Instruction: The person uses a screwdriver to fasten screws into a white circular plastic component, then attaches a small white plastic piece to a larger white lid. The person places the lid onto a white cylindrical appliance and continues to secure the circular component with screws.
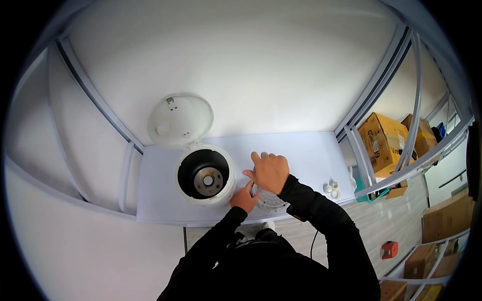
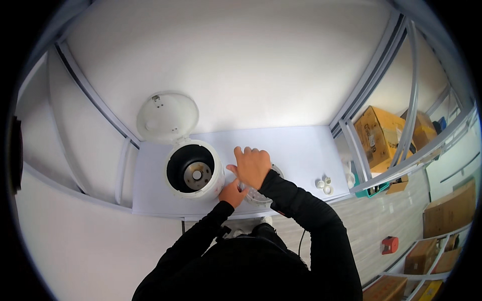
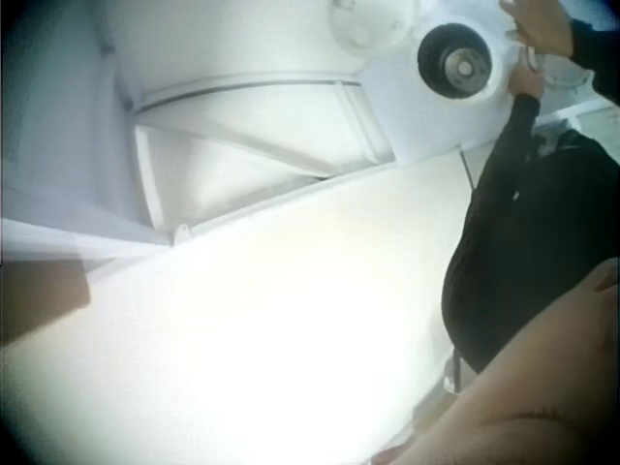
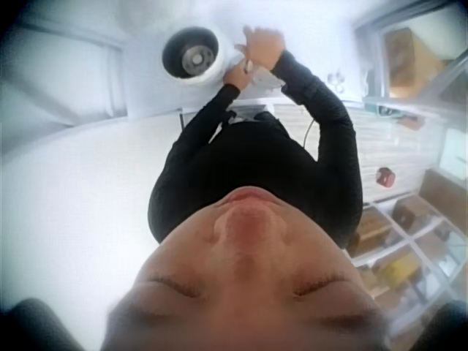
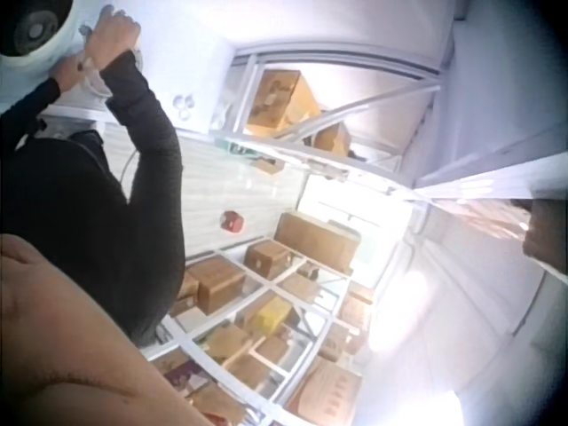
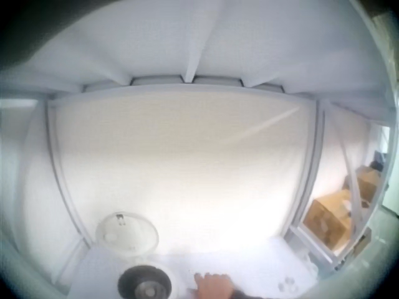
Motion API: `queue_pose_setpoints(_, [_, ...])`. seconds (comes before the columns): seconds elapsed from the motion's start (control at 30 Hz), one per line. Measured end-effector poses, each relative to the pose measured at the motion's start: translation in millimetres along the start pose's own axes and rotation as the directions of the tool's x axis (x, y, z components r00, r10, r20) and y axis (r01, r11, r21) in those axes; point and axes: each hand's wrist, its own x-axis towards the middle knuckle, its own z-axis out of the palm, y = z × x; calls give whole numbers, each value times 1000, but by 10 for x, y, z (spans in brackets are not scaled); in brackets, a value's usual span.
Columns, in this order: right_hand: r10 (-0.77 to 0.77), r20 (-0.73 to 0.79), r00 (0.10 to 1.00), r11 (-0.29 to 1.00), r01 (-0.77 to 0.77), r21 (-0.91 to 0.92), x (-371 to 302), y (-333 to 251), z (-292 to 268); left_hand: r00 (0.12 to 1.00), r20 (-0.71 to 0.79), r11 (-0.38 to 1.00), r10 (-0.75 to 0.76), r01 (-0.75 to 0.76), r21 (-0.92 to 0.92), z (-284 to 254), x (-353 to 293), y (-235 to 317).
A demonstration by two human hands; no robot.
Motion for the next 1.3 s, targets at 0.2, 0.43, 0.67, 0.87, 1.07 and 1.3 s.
queue_pose_setpoints(0.2, [-229, -345, 910, 959, 272, 83, -88, 141, 210, 1000, 8, 1000, 15, -16, 20, 41, 17, 5])
queue_pose_setpoints(0.43, [-36, -97, 995, 999, 33, -28, -67, 83, 108, 1000, 13, 1000, 10, -10, 11, -41, -31, 37])
queue_pose_setpoints(0.67, [-239, -457, 857, 958, 284, 31, -65, 130, 213, 1000, 30, 1000, -4, 3, 7, -39, -11, 42])
queue_pose_setpoints(0.87, [-46, 34, 998, 996, 48, -75, -89, 80, 131, 1000, 25, 999, -11, 10, 32, -18, -4, 9])
queue_pose_setpoints(1.07, [-300, -432, 850, 938, 345, 29, -62, 179, 185, 1000, 5, 1000, -5, 5, -1, 21, 14, -19])
queue_pose_setpoints(1.3, [-171, -178, 969, 985, 167, -37, -79, 133, 162, 999, 27, 1000, -18, 18, 11, -16, -2, 3])
